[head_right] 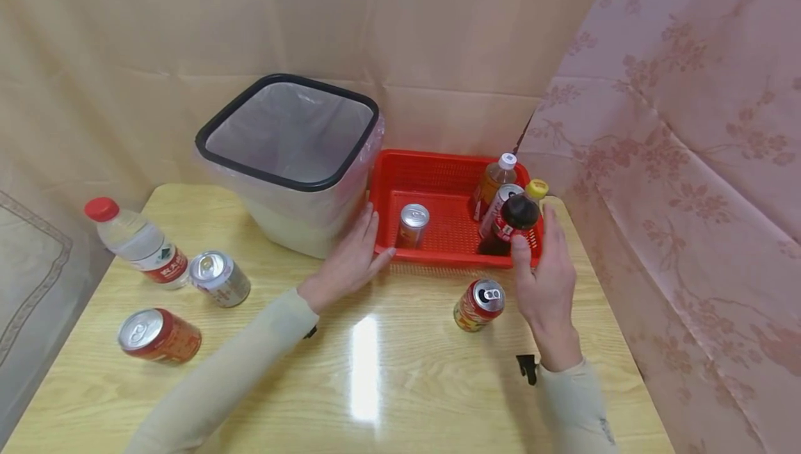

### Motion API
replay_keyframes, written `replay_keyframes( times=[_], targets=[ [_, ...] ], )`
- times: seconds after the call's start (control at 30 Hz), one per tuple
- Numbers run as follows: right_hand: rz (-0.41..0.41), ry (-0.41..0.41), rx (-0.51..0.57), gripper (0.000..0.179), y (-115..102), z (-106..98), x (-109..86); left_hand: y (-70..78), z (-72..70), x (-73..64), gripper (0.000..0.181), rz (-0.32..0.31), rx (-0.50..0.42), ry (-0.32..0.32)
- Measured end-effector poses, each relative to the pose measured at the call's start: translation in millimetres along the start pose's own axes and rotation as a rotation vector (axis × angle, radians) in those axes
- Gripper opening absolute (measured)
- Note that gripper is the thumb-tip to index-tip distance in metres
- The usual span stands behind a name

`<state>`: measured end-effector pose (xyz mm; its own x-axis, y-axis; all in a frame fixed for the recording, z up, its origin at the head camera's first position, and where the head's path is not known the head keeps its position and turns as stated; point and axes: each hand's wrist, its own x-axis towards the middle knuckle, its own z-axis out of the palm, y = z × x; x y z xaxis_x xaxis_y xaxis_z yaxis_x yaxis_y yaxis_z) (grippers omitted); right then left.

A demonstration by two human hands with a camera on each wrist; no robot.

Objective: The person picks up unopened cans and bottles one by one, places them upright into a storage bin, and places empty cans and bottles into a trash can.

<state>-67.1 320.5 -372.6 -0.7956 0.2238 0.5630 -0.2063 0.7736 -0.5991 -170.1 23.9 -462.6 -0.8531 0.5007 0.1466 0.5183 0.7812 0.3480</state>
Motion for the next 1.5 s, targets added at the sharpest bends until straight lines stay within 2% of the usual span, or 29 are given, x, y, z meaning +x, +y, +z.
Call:
replay_keyframes(
  times=[0.17, 0.27, 0.53, 0.67, 0.8, 0.9, 1.03, 1.2, 1.37, 1.5],
  targets=[
    [-0.053, -0.081, 0.067, 0.063, -24, 27, -3.2, -0.9, -0.3, -0.1, 0.086, -0.004, 0.013, -0.005],
    [-0.031, -0.151, 0.094, 0.062, -35, 46, -1.4, -0.9, -0.2, 0.0, 0.085, 0.002, 0.017, -0.002],
    [0.147, -0.366, 0.075, 0.074, -46, 105, 14.5, -0.8, 2.7, 0.1, 0.084, 0.022, 0.053, 0.038],
    [0.207, -0.419, 0.043, 0.079, -42, 132, 19.6, -2.0, 4.3, 0.4, 0.082, 0.053, 0.056, 0.077],
    [0.257, -0.455, 0.010, 0.083, -40, 149, 22.6, -2.6, 3.9, 0.0, 0.080, 0.069, 0.039, 0.092],
    [0.280, -0.481, -0.015, 0.083, -40, 155, 23.3, -2.3, 2.4, -0.3, 0.080, 0.060, 0.029, 0.069],
    [0.262, -0.505, -0.052, 0.071, -40, 157, 23.6, -2.4, 1.7, -0.5, 0.082, 0.042, 0.017, 0.038],
    [0.223, -0.464, -0.109, 0.061, -47, 154, 30.0, -2.6, 1.6, -1.2, 0.083, 0.030, 0.003, 0.029],
    [0.273, -0.397, -0.142, 0.064, -58, 142, 59.7, -2.3, 0.7, -0.5, 0.081, 0.028, 0.004, 0.034],
    [0.379, -0.427, -0.137, 0.066, -57, 136, 90.9, 0.3, 0.3, 0.4, 0.081, 0.013, 0.000, 0.024]
  ],
)
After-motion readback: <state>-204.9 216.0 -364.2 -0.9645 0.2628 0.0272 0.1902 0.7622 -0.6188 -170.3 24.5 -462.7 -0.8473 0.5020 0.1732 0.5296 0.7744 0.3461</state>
